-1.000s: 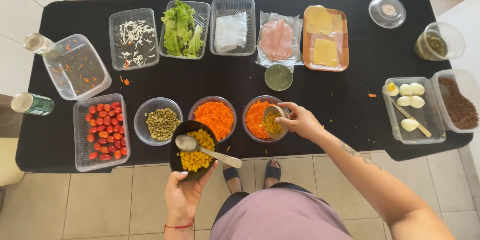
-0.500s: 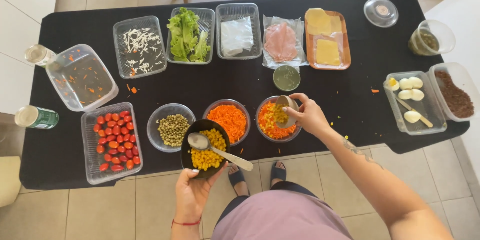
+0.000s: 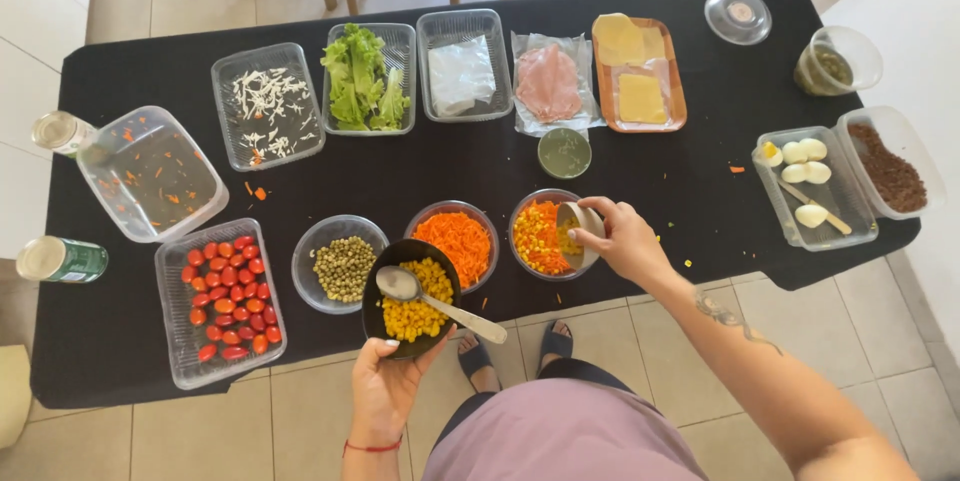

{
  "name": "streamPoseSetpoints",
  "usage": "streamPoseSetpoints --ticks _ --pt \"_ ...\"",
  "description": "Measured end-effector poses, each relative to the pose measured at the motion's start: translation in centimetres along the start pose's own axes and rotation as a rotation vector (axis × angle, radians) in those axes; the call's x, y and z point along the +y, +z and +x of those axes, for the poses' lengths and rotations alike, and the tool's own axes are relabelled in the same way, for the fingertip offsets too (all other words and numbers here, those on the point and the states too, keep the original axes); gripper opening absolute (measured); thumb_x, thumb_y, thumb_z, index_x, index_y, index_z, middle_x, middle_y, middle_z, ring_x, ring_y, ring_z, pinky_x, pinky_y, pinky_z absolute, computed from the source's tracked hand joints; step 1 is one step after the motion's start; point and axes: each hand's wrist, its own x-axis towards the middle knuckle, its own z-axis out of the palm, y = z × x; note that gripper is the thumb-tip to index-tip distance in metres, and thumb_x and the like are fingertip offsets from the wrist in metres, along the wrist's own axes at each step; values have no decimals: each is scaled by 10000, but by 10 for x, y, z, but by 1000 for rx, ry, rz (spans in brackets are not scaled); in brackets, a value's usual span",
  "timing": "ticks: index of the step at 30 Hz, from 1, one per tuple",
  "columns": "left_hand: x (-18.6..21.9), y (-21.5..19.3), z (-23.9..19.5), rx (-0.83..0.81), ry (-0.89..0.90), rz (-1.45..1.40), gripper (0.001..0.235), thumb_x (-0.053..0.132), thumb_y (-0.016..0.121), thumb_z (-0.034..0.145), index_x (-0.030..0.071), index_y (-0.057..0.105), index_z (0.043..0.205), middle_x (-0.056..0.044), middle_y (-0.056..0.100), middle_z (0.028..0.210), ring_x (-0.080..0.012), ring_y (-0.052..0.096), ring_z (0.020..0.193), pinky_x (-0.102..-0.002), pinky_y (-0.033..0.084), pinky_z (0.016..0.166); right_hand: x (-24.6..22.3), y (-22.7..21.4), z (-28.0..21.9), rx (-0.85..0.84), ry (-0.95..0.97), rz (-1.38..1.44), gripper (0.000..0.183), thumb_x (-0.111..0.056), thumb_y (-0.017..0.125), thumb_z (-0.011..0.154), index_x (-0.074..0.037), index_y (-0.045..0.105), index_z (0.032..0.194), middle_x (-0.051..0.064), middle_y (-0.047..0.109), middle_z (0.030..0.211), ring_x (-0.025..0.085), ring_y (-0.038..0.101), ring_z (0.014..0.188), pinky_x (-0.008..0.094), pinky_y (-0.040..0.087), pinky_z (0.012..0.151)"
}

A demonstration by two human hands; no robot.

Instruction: The person transfers shredded carrots from a large container into a smaller bowl. They then use a spoon to scoop corn and green peas from their respective containers into a small bowl, mixing them together.

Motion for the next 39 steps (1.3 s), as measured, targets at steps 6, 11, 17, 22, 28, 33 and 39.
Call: streamPoseSetpoints --ticks 6,11,17,22,28,33,39 --pt "-1 0 -1 -18 5 13 586 26 302 714 -117 385 1276 -304 471 1267 -520 456 1117 -565 400 971 -5 -2 -5 20 -2 -11 443 -398 609 818 -270 554 1238 66 520 966 188 558 794 332 471 676" --pt "0 2 -6 -1 7 11 595 13 279 716 -96 379 1292 -275 465 1287 -475 445 1150 -581 387 984 -5 6 -1 56 -81 -46 427 -396 637 812 -285 542 1213 67 509 966 225 584 815 364 479 670" --pt "-1 -1 -9 11 5 -5 584 23 293 723 -108 379 1285 -285 464 1286 -494 448 1137 -573 393 979 -2 14 7 60 -134 -80 444 -421 649 791 -268 572 1201 69 529 951 226 587 795 360 469 654" --pt "-2 2 -7 -1 12 -2 596 34 288 728 -94 371 1304 -278 461 1300 -488 449 1144 -564 394 979 0 13 27 177 -225 -125 420 -418 652 807 -249 569 1183 86 502 881 267 571 692 376 456 602" --pt "-2 1 -3 5 15 -10 574 23 292 719 -121 388 1266 -288 472 1271 -482 451 1143 -582 391 984 -12 14 28 269 -271 -109 455 -360 682 815 -199 552 1220 118 538 931 265 592 750 350 491 615" --pt "0 0 -4 0 1 0 605 27 293 718 -100 371 1304 -287 460 1294 -506 449 1132 -573 392 976 16 36 12 247 -401 -170 464 -374 702 782 -236 568 1204 85 462 810 266 526 620 383 437 551" --pt "0 2 5 -20 10 -21 595 25 306 710 -111 384 1285 -274 468 1294 -495 453 1131 -561 394 982 31 50 1 250 -464 -209 514 -303 707 792 -259 509 1264 76 471 884 248 522 764 362 465 627"
